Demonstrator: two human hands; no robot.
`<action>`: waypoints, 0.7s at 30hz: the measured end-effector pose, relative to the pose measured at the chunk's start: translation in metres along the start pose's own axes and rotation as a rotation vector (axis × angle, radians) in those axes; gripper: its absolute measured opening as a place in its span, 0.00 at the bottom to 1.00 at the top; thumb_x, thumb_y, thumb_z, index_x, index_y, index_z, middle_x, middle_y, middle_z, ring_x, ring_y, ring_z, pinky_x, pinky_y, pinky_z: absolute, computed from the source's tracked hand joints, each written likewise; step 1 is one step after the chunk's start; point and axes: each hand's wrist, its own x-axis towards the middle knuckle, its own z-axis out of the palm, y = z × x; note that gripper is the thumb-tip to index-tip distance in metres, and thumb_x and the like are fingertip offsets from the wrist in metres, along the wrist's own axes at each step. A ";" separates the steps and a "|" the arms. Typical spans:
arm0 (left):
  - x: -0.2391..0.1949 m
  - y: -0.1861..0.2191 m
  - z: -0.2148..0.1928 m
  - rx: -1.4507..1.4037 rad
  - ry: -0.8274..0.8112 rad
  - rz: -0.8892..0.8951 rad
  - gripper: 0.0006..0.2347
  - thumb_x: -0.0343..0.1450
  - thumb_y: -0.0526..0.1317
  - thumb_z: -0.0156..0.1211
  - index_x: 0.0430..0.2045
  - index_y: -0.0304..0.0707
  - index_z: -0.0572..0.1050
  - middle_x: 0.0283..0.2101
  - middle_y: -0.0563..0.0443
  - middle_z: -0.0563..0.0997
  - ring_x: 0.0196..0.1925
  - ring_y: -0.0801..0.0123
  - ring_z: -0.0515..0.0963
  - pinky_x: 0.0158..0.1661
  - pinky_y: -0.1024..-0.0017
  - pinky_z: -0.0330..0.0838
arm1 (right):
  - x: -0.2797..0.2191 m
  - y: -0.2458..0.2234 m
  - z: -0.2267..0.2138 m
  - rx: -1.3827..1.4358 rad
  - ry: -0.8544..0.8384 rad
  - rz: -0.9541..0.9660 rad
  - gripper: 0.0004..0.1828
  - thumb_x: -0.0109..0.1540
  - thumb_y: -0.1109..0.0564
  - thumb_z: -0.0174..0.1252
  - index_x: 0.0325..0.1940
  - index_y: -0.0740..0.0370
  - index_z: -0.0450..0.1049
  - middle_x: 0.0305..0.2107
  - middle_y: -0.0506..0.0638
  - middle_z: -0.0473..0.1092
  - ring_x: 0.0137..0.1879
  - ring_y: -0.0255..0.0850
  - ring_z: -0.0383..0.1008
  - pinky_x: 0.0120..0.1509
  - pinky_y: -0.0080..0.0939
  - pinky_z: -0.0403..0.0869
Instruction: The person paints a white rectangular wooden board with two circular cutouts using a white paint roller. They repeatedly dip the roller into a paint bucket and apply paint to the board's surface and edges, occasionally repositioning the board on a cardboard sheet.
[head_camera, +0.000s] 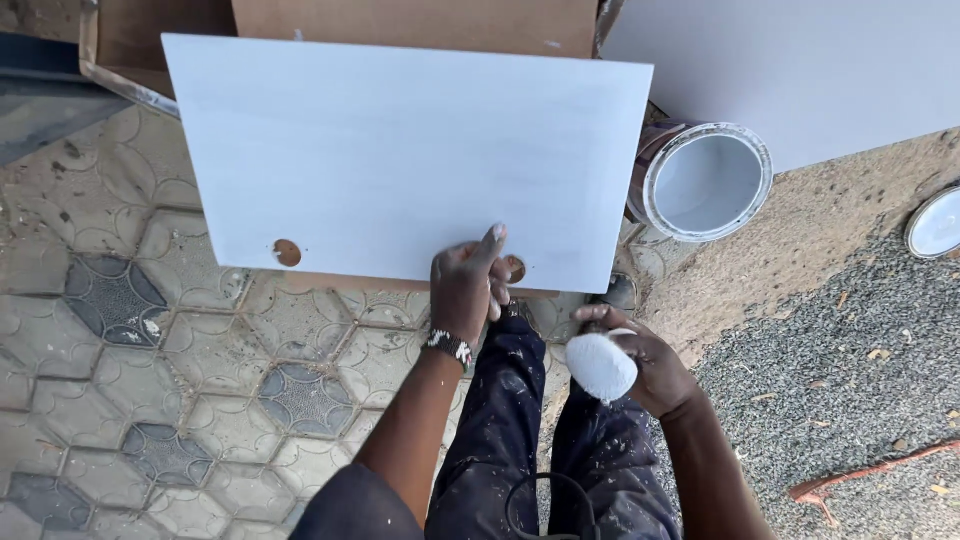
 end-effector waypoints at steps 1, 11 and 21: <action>-0.008 -0.016 -0.005 -0.126 0.050 -0.077 0.27 0.78 0.55 0.69 0.18 0.25 0.79 0.11 0.33 0.76 0.11 0.58 0.77 0.17 0.69 0.68 | 0.000 0.004 0.005 0.085 0.005 -0.050 0.49 0.56 0.53 0.60 0.82 0.73 0.73 0.64 0.71 0.80 0.65 0.63 0.86 0.65 0.63 0.83; -0.005 -0.070 -0.031 -0.339 0.137 -0.263 0.22 0.74 0.52 0.82 0.38 0.24 0.87 0.32 0.32 0.90 0.21 0.59 0.86 0.26 0.64 0.79 | 0.019 0.023 0.094 0.783 0.315 -0.086 0.25 0.66 0.37 0.59 0.49 0.57 0.89 0.42 0.64 0.86 0.49 0.62 0.86 0.64 0.65 0.78; -0.010 -0.081 -0.049 -0.493 0.001 -0.356 0.22 0.72 0.51 0.87 0.43 0.31 0.83 0.44 0.38 0.92 0.43 0.55 0.94 0.47 0.51 0.89 | -0.016 -0.017 0.128 0.886 0.417 -0.273 0.20 0.70 0.40 0.53 0.39 0.54 0.82 0.27 0.52 0.68 0.34 0.47 0.68 0.43 0.49 0.67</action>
